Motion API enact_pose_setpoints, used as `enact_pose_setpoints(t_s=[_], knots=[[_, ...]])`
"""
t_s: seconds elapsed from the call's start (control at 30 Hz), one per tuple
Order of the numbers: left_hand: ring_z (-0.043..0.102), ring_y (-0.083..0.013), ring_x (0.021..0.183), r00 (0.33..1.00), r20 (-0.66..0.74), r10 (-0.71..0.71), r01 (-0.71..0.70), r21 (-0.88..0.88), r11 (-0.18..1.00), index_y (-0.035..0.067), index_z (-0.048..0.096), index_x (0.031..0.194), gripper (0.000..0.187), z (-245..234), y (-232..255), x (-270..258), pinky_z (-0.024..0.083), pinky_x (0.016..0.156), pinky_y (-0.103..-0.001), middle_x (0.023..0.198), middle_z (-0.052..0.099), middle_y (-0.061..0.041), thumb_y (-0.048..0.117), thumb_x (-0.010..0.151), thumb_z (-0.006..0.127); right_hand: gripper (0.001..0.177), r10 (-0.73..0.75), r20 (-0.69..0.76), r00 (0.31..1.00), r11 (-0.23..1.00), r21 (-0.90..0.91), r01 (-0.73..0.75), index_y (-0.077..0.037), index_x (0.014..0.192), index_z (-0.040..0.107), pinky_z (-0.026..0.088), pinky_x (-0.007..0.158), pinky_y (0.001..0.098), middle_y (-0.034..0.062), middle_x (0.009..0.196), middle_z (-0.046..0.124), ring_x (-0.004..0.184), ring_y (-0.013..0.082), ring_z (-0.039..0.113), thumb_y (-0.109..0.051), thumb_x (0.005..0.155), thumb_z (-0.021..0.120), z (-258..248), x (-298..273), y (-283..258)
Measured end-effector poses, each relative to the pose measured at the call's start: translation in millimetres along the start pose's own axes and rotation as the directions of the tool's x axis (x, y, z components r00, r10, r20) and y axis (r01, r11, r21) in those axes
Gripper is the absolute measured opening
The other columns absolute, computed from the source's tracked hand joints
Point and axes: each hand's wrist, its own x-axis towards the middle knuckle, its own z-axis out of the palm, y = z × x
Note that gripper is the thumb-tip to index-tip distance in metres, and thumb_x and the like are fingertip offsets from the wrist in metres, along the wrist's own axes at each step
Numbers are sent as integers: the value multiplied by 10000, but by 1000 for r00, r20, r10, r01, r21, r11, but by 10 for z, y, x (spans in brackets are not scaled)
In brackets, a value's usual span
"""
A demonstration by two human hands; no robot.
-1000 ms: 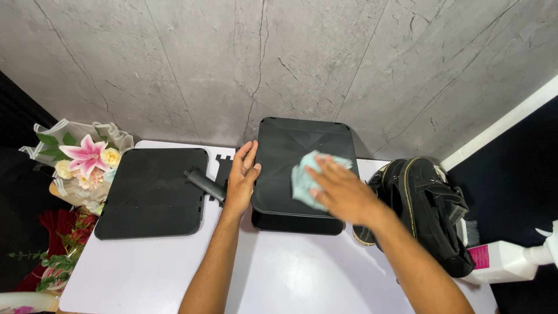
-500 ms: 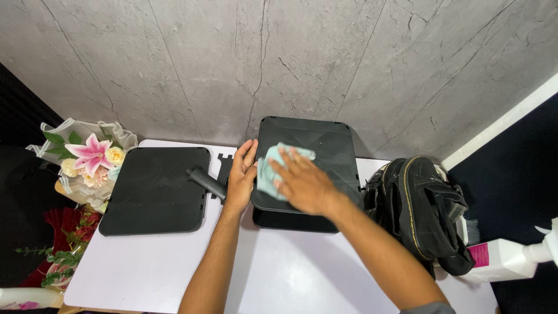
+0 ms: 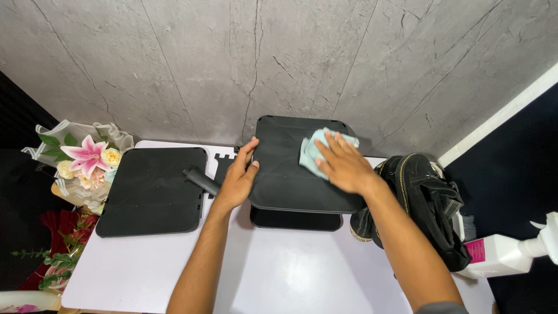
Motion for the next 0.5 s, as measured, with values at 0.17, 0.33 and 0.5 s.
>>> enact_pose_setpoints(t_s=[0.17,0.33,0.5], knots=[[208,-307,1548,995,94,-29,-11,393,919,92,274,1572,545,-78,120,30,229,1229,-422,1702,180,-120,123,1038,375,655,74,34,997,997,-19,-73,-252,1632,146,53,1266,412,89,1709,18,1575,302,6,-526,1041,214,-13,554,-59],[227,-259,1546,994,88,-66,2,582,813,90,256,1578,573,-51,136,46,236,1233,-413,1697,187,-78,164,1026,395,651,-85,38,996,996,-21,86,-224,1625,124,41,1254,435,109,1704,0,1563,319,-19,-523,1050,184,66,548,-477],[255,-270,1543,996,86,-38,-12,514,857,99,268,1574,564,-69,164,23,258,1226,-416,1703,195,-61,190,1032,396,645,-237,10,971,971,18,237,-203,1626,154,54,1248,443,125,1703,23,1559,322,-16,-500,1057,222,62,-20,-737]])
